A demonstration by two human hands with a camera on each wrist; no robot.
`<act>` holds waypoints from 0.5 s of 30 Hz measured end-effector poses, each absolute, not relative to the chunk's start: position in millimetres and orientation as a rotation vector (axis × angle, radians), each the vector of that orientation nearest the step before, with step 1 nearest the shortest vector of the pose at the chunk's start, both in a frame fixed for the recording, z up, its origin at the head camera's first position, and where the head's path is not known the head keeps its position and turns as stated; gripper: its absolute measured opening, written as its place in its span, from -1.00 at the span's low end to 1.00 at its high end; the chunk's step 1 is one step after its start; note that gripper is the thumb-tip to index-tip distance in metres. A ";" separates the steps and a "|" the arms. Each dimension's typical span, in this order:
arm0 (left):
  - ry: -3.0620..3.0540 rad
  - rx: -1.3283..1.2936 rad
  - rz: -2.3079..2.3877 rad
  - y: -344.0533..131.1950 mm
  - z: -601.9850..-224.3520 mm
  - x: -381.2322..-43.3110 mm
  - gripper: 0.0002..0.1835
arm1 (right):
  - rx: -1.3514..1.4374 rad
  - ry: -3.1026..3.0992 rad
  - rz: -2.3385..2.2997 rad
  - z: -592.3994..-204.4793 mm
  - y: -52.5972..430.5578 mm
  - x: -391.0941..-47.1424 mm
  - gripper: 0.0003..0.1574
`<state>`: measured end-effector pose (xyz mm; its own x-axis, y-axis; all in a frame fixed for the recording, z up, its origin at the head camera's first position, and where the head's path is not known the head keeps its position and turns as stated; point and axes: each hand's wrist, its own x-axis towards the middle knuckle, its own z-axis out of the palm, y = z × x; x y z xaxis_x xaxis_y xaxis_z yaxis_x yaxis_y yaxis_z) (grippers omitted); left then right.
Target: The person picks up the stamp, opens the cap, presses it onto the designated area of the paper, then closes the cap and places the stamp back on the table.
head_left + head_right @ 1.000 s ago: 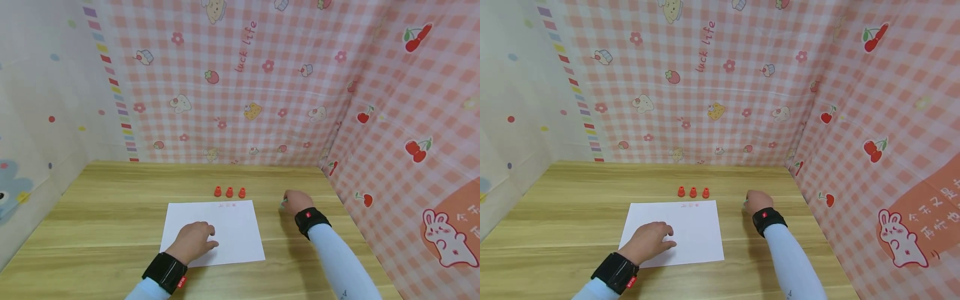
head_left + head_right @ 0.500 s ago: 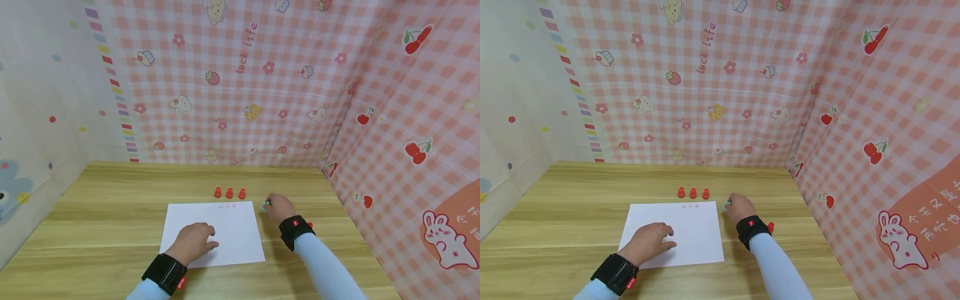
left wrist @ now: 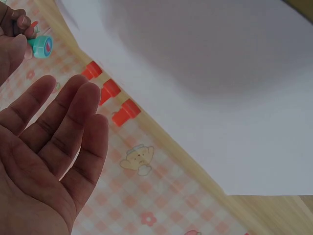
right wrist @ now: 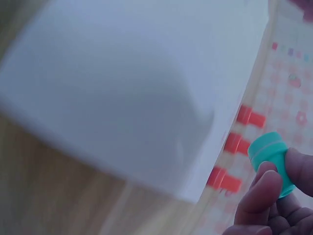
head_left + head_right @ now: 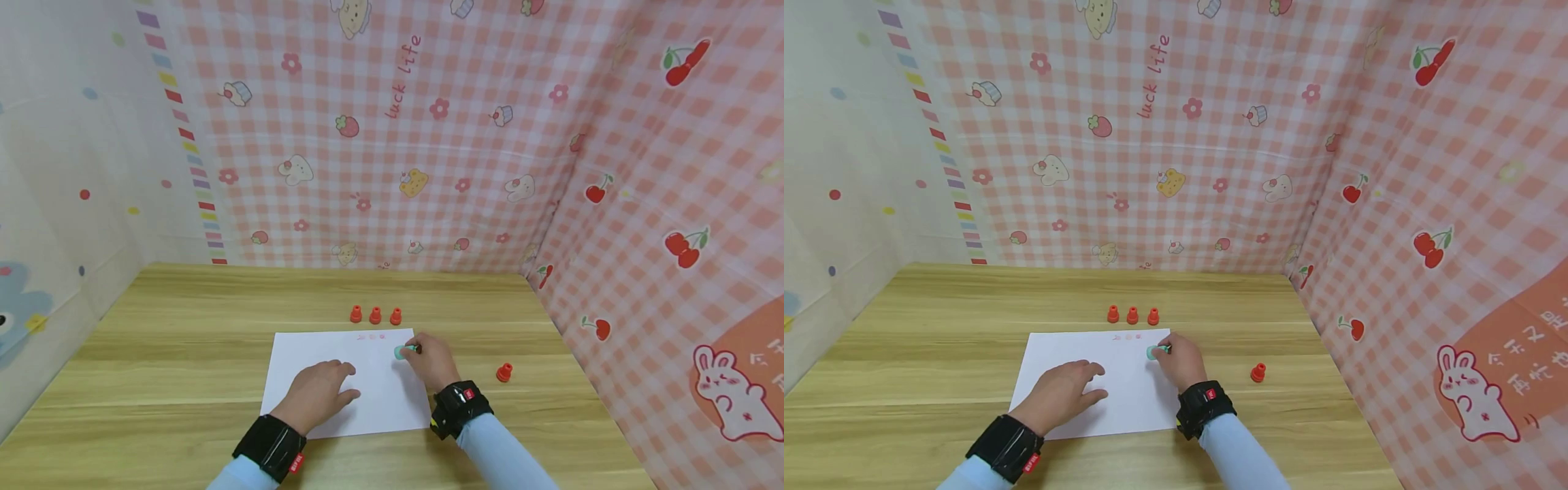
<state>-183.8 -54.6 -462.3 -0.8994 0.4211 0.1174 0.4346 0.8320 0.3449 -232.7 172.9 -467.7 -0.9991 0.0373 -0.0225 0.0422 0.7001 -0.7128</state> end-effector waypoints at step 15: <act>-2.927 -0.704 -0.578 -53.4 -463.0 -185.8 -0.55 | 0.047 2.533 -1.616 -472.2 138.3 -204.7 -0.82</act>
